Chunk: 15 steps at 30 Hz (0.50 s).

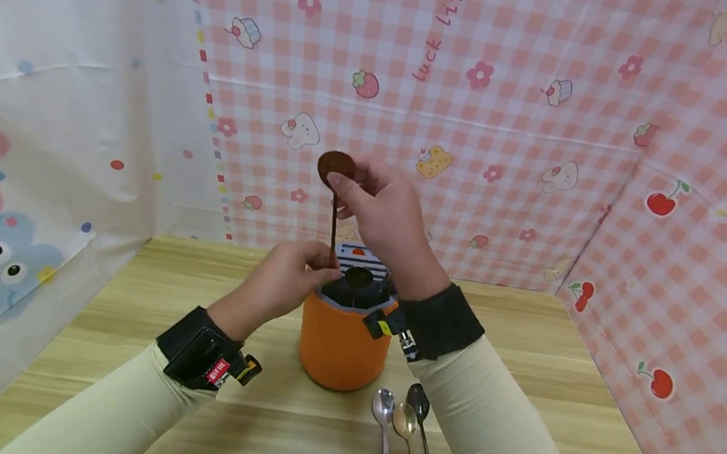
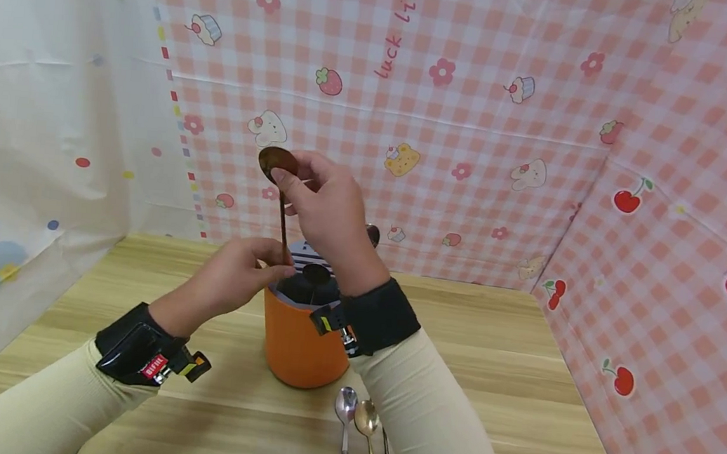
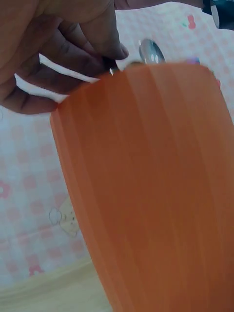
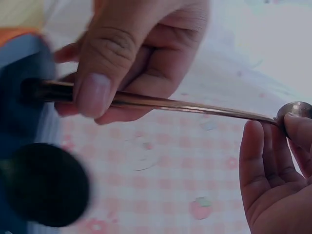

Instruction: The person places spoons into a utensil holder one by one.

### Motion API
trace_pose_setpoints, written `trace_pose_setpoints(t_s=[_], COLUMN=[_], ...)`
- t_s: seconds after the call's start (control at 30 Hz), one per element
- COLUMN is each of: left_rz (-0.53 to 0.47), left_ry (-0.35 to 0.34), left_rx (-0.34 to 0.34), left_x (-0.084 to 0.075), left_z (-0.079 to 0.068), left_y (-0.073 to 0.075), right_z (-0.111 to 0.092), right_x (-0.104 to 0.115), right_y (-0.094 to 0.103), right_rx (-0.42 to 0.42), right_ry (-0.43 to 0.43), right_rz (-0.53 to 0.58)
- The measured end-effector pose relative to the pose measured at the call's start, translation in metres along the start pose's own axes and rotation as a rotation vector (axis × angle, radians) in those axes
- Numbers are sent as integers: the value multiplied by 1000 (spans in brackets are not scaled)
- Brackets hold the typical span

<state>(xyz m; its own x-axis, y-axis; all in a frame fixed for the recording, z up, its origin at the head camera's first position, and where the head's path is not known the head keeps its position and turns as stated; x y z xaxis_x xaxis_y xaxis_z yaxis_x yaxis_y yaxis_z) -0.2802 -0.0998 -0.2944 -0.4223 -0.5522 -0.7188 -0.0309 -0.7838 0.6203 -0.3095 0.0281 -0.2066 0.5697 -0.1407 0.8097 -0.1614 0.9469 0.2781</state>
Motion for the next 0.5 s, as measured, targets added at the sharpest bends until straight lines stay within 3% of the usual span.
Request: trace_pose_setpoints(t_s=[0.2,0.37,0.5], left_rz=[54,107,122], left_ry=[13,19,81], left_rx=[36,-17,-44], left_x=[10,9,12], left_z=[-5,-8,-12], left_y=[-8,-3,6], right_z=[-5,-9,-12], right_x=[-29,-37,-37], right_y=[-12,-19,-23], right_rx=[113,179,198], right_ry=[-102,-122,-134], right_rz=[-130,-298,-332])
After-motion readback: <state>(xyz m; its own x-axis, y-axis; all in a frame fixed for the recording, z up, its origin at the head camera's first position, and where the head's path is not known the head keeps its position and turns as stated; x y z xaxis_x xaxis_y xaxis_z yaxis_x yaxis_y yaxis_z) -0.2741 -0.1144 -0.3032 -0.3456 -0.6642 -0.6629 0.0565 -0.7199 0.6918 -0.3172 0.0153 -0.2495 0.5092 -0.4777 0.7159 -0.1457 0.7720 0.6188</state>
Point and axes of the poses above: each hand's wrist, its own z-axis towards the middle knuckle, its own y-axis out of the back of the hand, x = y × z, the point moved 5 cm from there along z, towards the middle knuckle, and after that the axes turned 4 degrees about -z, right-handed, at the moved point
